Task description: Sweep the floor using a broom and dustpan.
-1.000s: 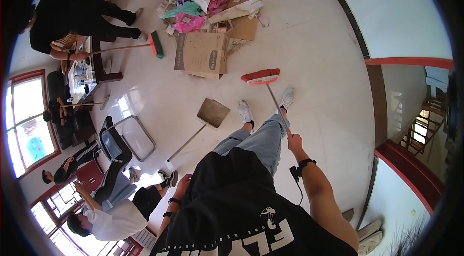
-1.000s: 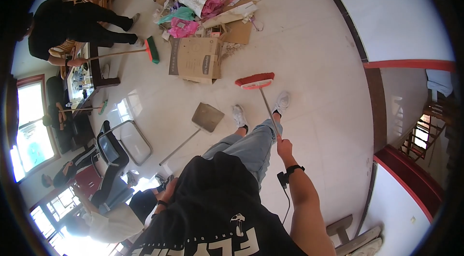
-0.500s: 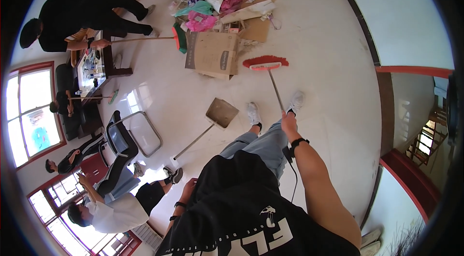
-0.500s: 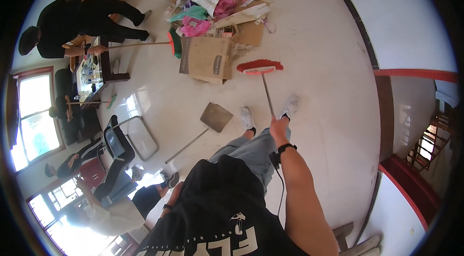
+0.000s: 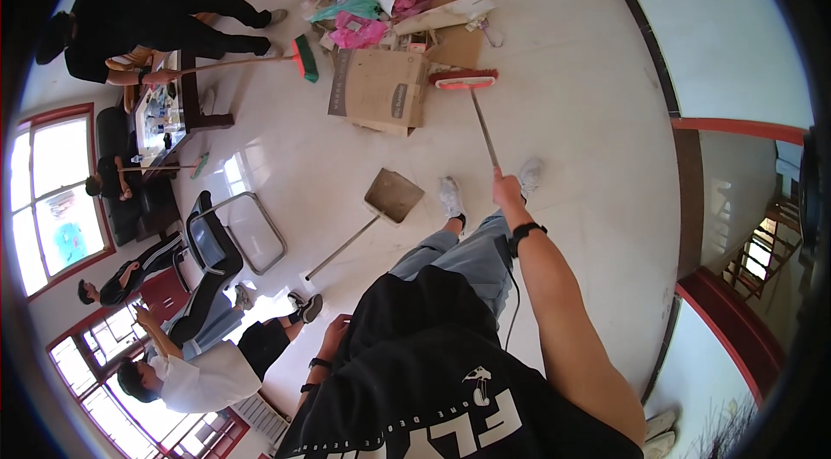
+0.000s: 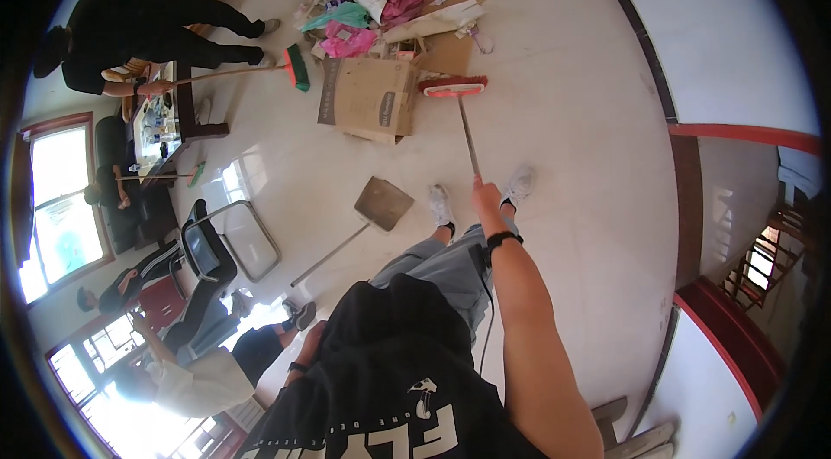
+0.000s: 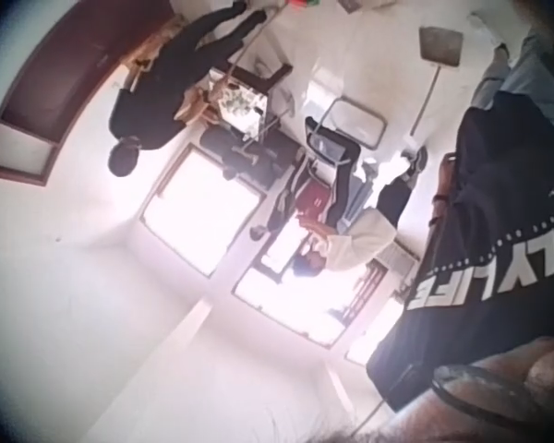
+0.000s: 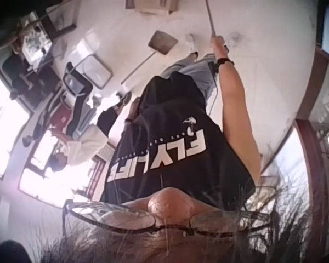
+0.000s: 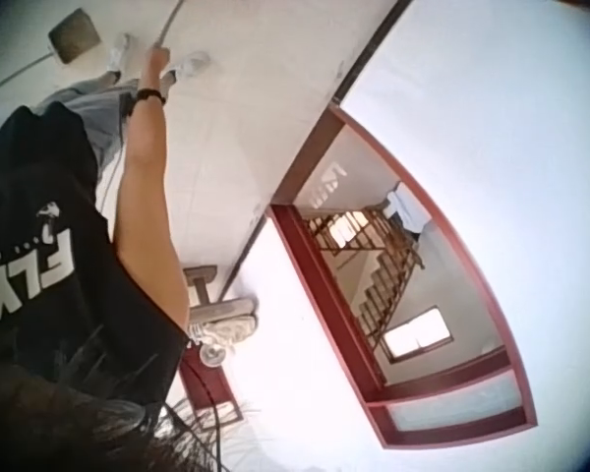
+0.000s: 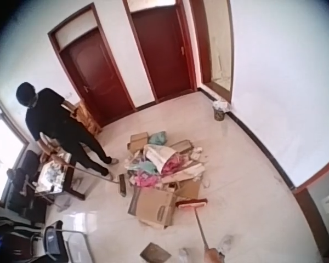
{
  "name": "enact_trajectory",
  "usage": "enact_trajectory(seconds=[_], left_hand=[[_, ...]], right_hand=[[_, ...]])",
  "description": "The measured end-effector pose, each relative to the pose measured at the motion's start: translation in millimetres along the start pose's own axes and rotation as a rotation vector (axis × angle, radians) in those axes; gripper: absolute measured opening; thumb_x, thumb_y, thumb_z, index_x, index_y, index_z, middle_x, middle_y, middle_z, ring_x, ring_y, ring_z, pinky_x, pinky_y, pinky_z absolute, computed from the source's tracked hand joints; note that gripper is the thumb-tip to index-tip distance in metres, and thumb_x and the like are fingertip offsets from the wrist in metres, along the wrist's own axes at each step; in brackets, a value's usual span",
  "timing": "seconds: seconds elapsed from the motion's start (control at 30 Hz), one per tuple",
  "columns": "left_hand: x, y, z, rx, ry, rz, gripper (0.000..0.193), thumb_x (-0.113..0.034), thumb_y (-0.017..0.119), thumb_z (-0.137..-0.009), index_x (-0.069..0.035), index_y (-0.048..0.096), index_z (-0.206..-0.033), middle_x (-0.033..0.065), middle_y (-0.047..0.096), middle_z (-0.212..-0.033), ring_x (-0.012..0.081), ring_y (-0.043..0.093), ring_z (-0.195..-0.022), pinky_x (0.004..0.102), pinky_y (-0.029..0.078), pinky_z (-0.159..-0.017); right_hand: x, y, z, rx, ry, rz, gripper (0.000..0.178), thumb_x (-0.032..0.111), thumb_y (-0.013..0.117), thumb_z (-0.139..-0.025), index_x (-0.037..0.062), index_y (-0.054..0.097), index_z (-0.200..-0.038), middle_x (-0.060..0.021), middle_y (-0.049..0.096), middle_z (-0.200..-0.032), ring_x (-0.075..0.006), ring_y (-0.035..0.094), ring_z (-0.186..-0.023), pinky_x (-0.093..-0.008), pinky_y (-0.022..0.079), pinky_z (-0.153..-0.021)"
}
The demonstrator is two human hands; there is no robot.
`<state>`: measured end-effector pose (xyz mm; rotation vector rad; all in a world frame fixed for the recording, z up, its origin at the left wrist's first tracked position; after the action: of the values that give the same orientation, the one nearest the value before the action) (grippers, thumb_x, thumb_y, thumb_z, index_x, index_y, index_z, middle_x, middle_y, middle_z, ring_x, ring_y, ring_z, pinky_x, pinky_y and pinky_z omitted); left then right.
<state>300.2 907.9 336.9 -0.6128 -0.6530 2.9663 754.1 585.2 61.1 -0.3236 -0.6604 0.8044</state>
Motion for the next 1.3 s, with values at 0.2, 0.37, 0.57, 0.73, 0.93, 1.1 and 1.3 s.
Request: enact_trajectory(seconds=[0.2,0.37,0.57,0.73,0.93,1.1,1.3], left_hand=[[-28,-13,-11,0.022,-0.022,-0.002,0.027,-0.019,0.055,-0.085,-0.001,0.058,-0.104,0.0105,0.066,-0.081,0.016,0.062,-0.076,0.0283,0.048,-0.068],[-14,-17,-32,0.052,-0.039,0.002,0.025,-0.018,0.055,-0.085,-0.002,0.058,-0.103,0.0107,0.066,-0.081,0.0165,0.063,-0.075,0.029,0.048,-0.067],[-14,-18,-36,0.033,-0.016,-0.029,0.025,-0.019,0.054,-0.086,-0.002,0.057,-0.104,0.0123,0.067,-0.084,0.02,0.064,-0.078,0.0301,0.048,-0.069],[-41,-14,-20,0.072,0.1,-0.113,0.025,-0.019,0.054,-0.086,-0.003,0.057,-0.105,0.0129,0.067,-0.085,0.0222,0.064,-0.079,0.031,0.048,-0.07],[-52,-9,-7,0.037,0.018,-0.168,0.024,-0.018,0.053,-0.086,-0.003,0.057,-0.105,0.0133,0.067,-0.086,0.0223,0.064,-0.08,0.0316,0.048,-0.07],[-29,-3,-9,0.015,0.011,-0.125,0.024,-0.015,0.052,-0.086,-0.003,0.057,-0.105,0.0135,0.066,-0.087,0.0222,0.064,-0.081,0.0307,0.048,-0.071],[-54,-1,-5,0.012,0.095,-0.226,0.023,-0.014,0.051,-0.086,-0.002,0.057,-0.105,0.014,0.066,-0.087,0.0219,0.064,-0.08,0.0304,0.049,-0.071]], right_hand=[[-81,-19,67,-0.045,-0.039,-0.019,0.066,0.057,0.038,-0.088,-0.001,0.061,-0.067,-0.0205,0.062,-0.066,-0.0351,0.063,-0.07,-0.0447,0.048,-0.065],[-189,-15,114,0.075,0.195,-0.173,0.06,0.054,0.045,-0.087,-0.0005,0.059,-0.065,-0.0117,0.055,-0.054,-0.0241,0.057,-0.048,-0.0362,0.046,-0.049],[-198,-28,119,-0.058,-0.033,0.109,0.058,0.049,0.044,-0.09,-0.0021,0.058,-0.066,-0.0191,0.06,-0.061,-0.0334,0.061,-0.057,-0.0426,0.049,-0.056],[-144,-26,102,-0.089,-0.15,0.182,0.059,0.047,0.038,-0.092,-0.0031,0.058,-0.067,-0.0275,0.06,-0.071,-0.0455,0.059,-0.073,-0.0497,0.047,-0.067],[-67,-21,28,-0.129,-0.211,0.159,0.058,0.045,0.037,-0.092,-0.0059,0.061,-0.079,-0.0283,0.061,-0.077,-0.0446,0.059,-0.077,-0.0506,0.047,-0.071],[15,-24,-12,-0.123,-0.125,0.194,0.057,0.045,0.037,-0.092,-0.0065,0.061,-0.085,-0.0293,0.061,-0.084,-0.044,0.06,-0.085,-0.0495,0.047,-0.077],[4,-13,-14,-0.052,-0.047,0.091,0.058,0.046,0.037,-0.091,-0.0061,0.062,-0.085,-0.0295,0.062,-0.084,-0.0431,0.06,-0.085,-0.0482,0.047,-0.077]])
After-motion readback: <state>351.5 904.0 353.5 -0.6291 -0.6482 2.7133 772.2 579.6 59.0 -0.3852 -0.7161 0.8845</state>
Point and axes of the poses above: each hand's wrist, its own z-axis away from the middle knuckle, its own y-axis out of the palm, x = y × z, the point moved 10 cm from there along -z, towards the middle knuckle
